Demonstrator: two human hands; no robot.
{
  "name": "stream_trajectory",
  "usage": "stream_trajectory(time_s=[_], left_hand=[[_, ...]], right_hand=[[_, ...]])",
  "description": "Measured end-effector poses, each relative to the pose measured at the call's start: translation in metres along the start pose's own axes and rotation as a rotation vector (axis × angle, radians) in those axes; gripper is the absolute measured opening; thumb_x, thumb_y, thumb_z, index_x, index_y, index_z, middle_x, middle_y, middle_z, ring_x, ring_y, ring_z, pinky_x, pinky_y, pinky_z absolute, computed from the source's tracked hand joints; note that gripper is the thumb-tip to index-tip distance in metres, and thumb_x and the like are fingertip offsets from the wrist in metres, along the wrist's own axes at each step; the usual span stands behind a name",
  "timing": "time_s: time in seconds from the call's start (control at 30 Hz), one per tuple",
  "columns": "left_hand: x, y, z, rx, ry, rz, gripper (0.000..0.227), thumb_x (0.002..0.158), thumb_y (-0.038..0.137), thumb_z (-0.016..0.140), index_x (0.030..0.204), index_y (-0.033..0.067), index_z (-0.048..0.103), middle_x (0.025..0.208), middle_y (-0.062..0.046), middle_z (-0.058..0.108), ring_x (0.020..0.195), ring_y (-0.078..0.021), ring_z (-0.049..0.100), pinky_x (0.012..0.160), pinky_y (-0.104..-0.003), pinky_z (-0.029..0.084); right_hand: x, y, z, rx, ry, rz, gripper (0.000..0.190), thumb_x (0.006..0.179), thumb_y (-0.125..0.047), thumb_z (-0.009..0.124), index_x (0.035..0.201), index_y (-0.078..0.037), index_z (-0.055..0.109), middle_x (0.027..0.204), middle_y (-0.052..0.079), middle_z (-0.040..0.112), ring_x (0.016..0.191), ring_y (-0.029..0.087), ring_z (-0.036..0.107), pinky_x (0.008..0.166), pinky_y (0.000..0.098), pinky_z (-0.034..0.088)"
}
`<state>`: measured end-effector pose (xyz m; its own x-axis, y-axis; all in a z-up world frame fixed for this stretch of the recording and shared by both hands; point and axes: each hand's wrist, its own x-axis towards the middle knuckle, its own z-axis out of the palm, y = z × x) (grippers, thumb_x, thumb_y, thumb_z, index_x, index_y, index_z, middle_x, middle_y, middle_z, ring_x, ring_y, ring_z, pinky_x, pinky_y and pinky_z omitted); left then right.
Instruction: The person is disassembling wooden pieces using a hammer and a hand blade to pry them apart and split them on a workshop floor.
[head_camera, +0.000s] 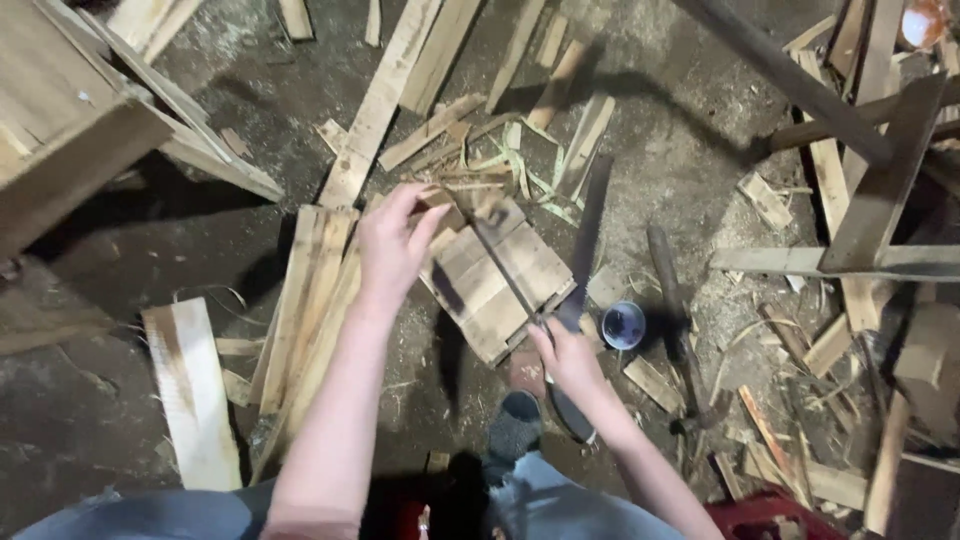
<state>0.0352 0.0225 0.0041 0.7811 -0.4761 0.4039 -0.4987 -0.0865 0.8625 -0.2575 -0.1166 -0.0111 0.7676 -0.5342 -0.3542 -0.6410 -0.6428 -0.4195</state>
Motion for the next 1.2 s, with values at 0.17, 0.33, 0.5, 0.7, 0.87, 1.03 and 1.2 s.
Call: stream_trajectory(time_s=[0.17,0.33,0.5,0.7,0.87,1.03,1.2], left_hand=[[0.012,0.046,-0.021,-0.141,0.071,-0.081,0.019,0.094,0.014,0.079,0.109,0.0071,0.07,0.096,-0.014,0.075,0.094,-0.033,0.074,0.084,-0.045,0.058],[0.007,0.039,0.0,-0.129,0.047,-0.004,0.015,0.093,0.012,0.078,0.106,0.0072,0.071,0.095,-0.013,0.075,0.092,-0.034,0.074,0.083,-0.044,0.058],[0.033,0.088,-0.045,-0.305,0.24,-0.08,0.019,0.095,0.003,0.08,0.109,0.0045,0.067,0.095,-0.01,0.073,0.09,-0.0166,0.069,0.086,-0.037,0.058],[0.017,0.062,-0.018,-0.947,0.32,-0.505,0.012,0.101,0.008,0.068,0.108,0.0124,0.061,0.098,0.003,0.069,0.089,-0.0074,0.066,0.085,-0.024,0.056],[0.001,0.053,0.011,-1.229,0.125,-0.86,0.018,0.104,0.029,0.061,0.115,0.0158,0.056,0.079,0.008,0.056,0.058,-0.0016,0.055,0.047,-0.01,0.044],[-0.019,0.051,0.048,-1.575,-0.163,-0.922,0.034,0.109,0.033,0.052,0.134,0.0102,0.057,0.074,0.008,0.039,0.054,-0.0011,0.042,0.044,-0.011,0.036],[-0.069,0.005,0.101,-1.723,-0.212,-1.218,0.023,0.108,0.033,0.051,0.099,0.0142,0.06,0.069,0.009,0.035,0.056,-0.001,0.037,0.046,-0.009,0.031]], right_hand=[[-0.027,-0.025,-0.031,0.207,0.132,0.021,0.031,0.103,-0.036,0.055,0.093,-0.009,0.065,0.067,0.022,0.071,0.077,0.045,0.071,0.069,0.0516,0.053],[-0.027,-0.02,-0.037,0.167,0.255,-0.029,0.026,0.099,-0.035,0.06,0.098,-0.01,0.067,0.072,0.023,0.07,0.078,0.046,0.069,0.07,0.0518,0.054],[-0.023,-0.007,-0.044,0.22,0.151,0.088,0.04,0.105,-0.041,0.05,0.092,-0.007,0.066,0.046,0.011,0.064,0.048,0.03,0.068,0.05,0.042,0.052],[-0.044,-0.019,-0.055,0.751,0.235,0.086,0.031,0.108,-0.017,0.045,0.087,-0.003,0.062,0.041,0.011,0.059,0.032,0.021,0.055,0.031,0.0295,0.046],[-0.072,-0.012,-0.041,0.747,0.271,0.082,0.014,0.102,-0.013,0.057,0.093,-0.004,0.066,0.052,0.011,0.067,0.042,0.018,0.059,0.044,0.0284,0.048],[-0.092,-0.042,-0.052,0.913,0.221,0.065,0.02,0.102,-0.008,0.051,0.109,0.002,0.067,0.057,0.01,0.064,0.039,0.017,0.058,0.045,0.0256,0.043],[-0.102,-0.02,-0.032,0.314,0.335,-0.087,0.037,0.101,-0.028,0.057,0.129,-0.006,0.066,0.099,0.021,0.075,0.086,0.038,0.074,0.077,0.0449,0.058]])
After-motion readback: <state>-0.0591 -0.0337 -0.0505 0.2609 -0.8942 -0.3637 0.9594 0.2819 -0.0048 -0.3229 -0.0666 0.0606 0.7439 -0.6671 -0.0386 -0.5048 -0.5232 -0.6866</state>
